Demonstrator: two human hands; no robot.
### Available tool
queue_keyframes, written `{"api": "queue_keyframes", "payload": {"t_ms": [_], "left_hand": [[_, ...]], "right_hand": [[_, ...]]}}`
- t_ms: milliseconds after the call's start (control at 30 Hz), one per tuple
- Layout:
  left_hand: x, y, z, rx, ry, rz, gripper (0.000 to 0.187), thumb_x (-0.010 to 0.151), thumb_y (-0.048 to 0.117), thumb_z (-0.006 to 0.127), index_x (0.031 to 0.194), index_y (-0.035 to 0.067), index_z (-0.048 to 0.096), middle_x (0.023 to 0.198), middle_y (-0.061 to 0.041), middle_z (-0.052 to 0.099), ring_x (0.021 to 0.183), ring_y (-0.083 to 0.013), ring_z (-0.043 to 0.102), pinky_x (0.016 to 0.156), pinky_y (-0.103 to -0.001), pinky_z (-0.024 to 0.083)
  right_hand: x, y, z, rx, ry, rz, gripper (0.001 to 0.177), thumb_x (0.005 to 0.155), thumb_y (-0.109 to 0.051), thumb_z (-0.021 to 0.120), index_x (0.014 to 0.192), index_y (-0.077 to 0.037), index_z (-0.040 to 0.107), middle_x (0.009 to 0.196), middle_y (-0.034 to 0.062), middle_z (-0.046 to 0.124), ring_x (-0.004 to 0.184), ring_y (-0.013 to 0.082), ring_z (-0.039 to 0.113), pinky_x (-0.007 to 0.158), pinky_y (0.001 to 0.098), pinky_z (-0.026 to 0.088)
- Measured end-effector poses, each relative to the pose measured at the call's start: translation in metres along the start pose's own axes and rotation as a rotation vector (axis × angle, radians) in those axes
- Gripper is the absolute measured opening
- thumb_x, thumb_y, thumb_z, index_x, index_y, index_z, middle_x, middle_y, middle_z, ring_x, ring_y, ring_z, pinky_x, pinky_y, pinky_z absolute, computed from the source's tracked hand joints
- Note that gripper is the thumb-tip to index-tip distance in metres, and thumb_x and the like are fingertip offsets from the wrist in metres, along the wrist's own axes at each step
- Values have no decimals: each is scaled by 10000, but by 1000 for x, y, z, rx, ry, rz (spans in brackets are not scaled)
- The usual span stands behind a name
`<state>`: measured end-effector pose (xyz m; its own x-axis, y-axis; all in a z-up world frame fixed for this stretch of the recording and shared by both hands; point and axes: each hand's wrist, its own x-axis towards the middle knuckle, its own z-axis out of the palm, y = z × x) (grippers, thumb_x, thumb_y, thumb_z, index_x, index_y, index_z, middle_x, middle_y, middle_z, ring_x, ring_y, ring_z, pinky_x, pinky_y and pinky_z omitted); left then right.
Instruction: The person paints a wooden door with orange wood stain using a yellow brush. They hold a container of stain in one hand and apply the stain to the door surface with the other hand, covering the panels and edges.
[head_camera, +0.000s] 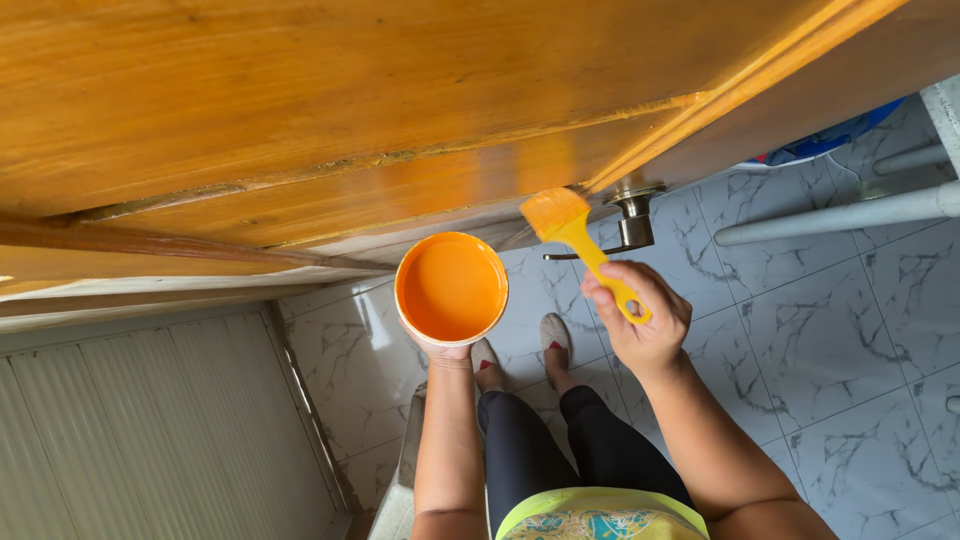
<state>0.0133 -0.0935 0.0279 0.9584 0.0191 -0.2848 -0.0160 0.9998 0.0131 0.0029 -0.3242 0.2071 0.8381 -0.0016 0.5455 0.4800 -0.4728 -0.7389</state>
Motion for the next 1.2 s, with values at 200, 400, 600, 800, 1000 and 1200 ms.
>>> {"api": "queue_keyframes", "payload": {"t_ms": [200, 400, 600, 800, 1000, 1200], "left_hand": [[-1, -2, -3, -35, -43, -18, 636, 972, 516, 494, 1444, 92, 552, 1483, -163, 551, 1363, -417, 509, 1128, -602, 426], [-2, -5, 1, -37, -41, -7, 622, 971, 507, 492, 1424, 87, 568, 1463, -163, 565, 1346, -413, 518, 1119, -598, 425], [1, -4, -2, -28, -7, -4, 586, 1007, 485, 482, 1431, 88, 565, 1471, -158, 563, 1357, -405, 513, 1131, -588, 424], [1, -6, -2, -36, -20, -3, 588, 1008, 487, 492, 1436, 91, 560, 1475, -153, 563, 1359, -401, 513, 1131, -586, 425], [0, -5, -3, -37, -12, -4, 561, 1024, 465, 487, 1430, 86, 565, 1470, -152, 565, 1353, -395, 519, 1126, -581, 433], [1, -3, -10, 25, -5, 29, 556, 1027, 451, 483, 1433, 80, 564, 1470, -150, 566, 1348, -388, 525, 1128, -571, 439]], "right_hand": [[-7, -6, 0, -197, 81, -26, 178, 993, 22, 687, 1158, 29, 621, 953, 148, 720, 864, 244, 745, 793, 324, 606], [-3, -10, 5, -195, 72, -56, 186, 985, 19, 692, 1157, 29, 623, 956, 151, 723, 872, 255, 746, 795, 332, 603], [-7, -12, 4, -175, 102, -22, 179, 987, 9, 694, 1156, 33, 641, 952, 139, 732, 849, 234, 753, 781, 315, 610], [-3, -11, 6, -221, 110, -57, 197, 985, 6, 708, 1172, 38, 653, 952, 143, 734, 854, 246, 736, 782, 329, 600], [-3, -13, 3, -196, 105, -27, 186, 989, 15, 698, 1168, 44, 656, 948, 142, 732, 849, 233, 743, 772, 318, 602], [-12, -14, -4, -153, 61, -74, 202, 954, 35, 706, 1153, 40, 672, 924, 124, 731, 811, 223, 742, 740, 323, 605]]}}
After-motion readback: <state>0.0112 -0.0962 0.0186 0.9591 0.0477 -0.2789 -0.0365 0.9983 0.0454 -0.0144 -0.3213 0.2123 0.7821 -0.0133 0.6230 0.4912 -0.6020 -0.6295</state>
